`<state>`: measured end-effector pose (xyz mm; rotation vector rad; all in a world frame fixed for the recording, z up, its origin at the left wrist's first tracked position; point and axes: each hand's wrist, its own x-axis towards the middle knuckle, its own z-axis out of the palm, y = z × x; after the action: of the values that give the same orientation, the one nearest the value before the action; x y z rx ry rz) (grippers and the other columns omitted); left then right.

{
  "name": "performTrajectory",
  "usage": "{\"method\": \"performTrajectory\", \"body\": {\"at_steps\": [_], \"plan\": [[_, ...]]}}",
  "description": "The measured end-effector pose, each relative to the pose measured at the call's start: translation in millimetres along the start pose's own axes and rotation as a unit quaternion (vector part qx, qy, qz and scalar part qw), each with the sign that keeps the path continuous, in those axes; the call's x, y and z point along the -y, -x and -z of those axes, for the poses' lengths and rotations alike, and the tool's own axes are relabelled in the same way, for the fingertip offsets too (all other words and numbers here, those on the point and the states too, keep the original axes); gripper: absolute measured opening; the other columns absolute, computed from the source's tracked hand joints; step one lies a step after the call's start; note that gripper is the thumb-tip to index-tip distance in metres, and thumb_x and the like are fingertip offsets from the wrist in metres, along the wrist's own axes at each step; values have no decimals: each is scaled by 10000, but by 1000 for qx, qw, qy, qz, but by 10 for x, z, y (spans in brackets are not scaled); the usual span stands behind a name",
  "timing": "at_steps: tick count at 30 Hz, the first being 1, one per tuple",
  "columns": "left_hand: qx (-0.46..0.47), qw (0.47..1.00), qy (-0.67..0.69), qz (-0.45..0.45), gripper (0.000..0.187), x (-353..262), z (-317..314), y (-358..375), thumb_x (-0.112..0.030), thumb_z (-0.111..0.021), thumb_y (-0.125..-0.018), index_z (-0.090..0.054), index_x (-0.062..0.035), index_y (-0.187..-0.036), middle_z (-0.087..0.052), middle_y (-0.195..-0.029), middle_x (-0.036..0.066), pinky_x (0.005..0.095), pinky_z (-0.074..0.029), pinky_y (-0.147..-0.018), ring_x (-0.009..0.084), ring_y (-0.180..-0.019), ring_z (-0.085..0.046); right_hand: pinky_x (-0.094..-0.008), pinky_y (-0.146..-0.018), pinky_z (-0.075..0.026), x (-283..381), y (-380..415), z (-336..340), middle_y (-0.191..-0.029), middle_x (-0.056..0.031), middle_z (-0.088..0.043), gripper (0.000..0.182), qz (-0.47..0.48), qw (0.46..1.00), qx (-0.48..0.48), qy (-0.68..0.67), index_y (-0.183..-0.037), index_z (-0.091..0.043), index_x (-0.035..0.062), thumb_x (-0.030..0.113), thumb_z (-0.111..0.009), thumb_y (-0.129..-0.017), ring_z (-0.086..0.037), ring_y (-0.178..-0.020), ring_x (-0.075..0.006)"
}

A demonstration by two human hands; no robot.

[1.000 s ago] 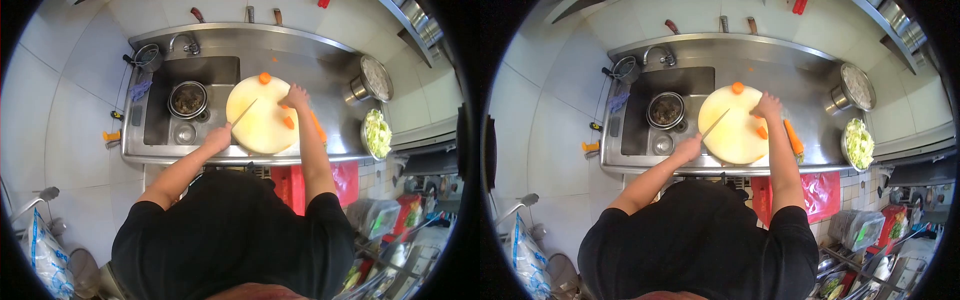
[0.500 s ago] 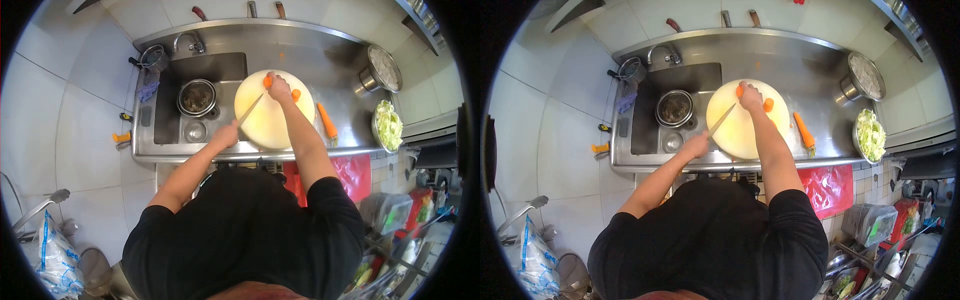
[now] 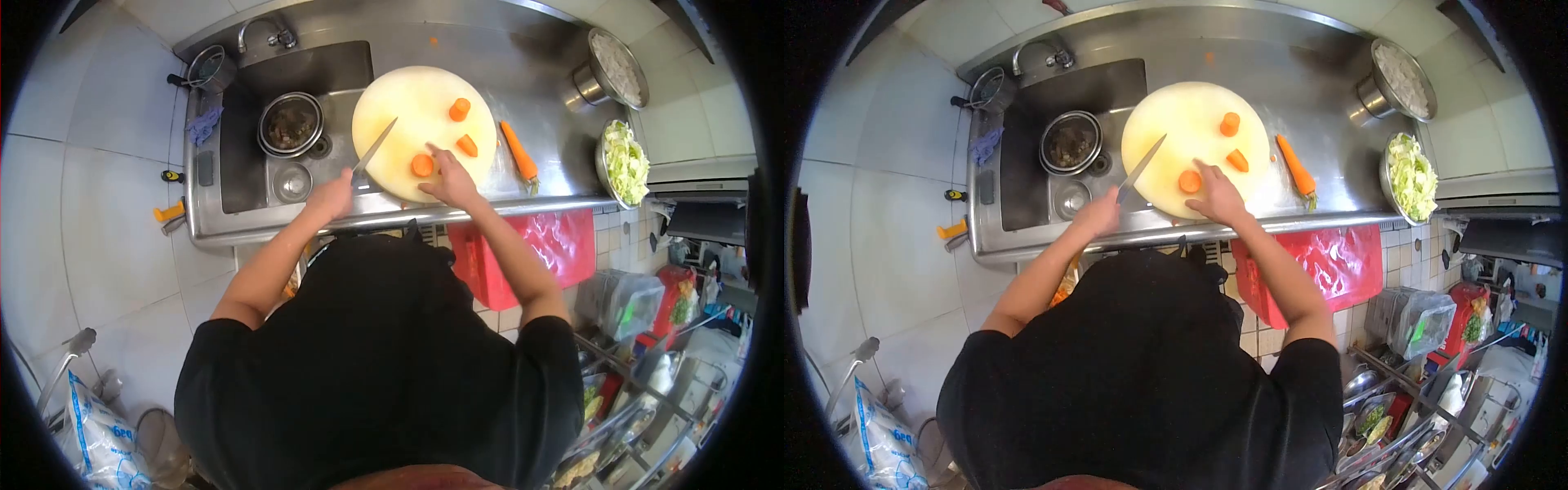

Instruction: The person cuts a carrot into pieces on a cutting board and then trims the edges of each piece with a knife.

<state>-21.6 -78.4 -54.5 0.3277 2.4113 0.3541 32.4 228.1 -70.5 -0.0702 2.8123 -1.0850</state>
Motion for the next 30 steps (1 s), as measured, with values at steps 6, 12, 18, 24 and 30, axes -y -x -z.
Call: {"method": "performTrajectory", "body": {"at_steps": [6, 12, 18, 24, 30], "plan": [[-21, 998, 4, -57, 366, -141, 90, -262, -180, -520, -1016, -456, 14, -1320, -700, -1099, 327, 580, -523, -891, 495, -1039, -684, -458, -1058, -506, -25, -6, -203, -1378, -201, -601, 831, -51, 997, -58, -29, -1453, -496, 41, 306, -892, -772, -607, -1258, -373], [-25, 999, -10, -38, 361, -342, 252, -230, -144, -542, -975, -501, 12, -1298, -706, -1103, 317, 568, -536, -900, 479, -1055, -693, -431, -903, -493, 151, -331, -809, -1219, -114, -697, 636, -20, 975, -218, 29, -1299, -625, 81, 324, -886, -772, -701, -1007, -291], [-26, 999, -25, -27, 379, -386, 204, -244, -122, -550, -950, -507, 3, -1305, -712, -1101, 310, 564, -545, -903, 473, -1073, -697, -407, -794, -492, 106, -202, -707, -1170, -70, -640, 518, 37, 970, -221, -97, -1224, -635, 117, 328, -857, -807, -619, -754, -233], [-19, 999, -27, -24, 393, -368, 178, -72, -119, -564, -933, -506, -17, -1308, -708, -1096, 318, 577, -535, -914, 479, -1064, -696, -383, -739, -484, 170, -228, -705, -1108, -63, -658, 353, 27, 971, -227, -63, -1104, -672, 114, 293, -828, -842, -618, -712, -220], [-30, 999, -23, -30, 384, -140, 17, 74, -135, -559, -936, -504, -30, -1300, -714, -1058, 317, 583, -538, -893, 479, -1030, -702, -389, -716, -494, 64, -253, -766, -1070, -61, -670, 247, 29, 962, -249, -111, -1077, -687, 130, 254, -790, -890, -616, -687, -223]]}}
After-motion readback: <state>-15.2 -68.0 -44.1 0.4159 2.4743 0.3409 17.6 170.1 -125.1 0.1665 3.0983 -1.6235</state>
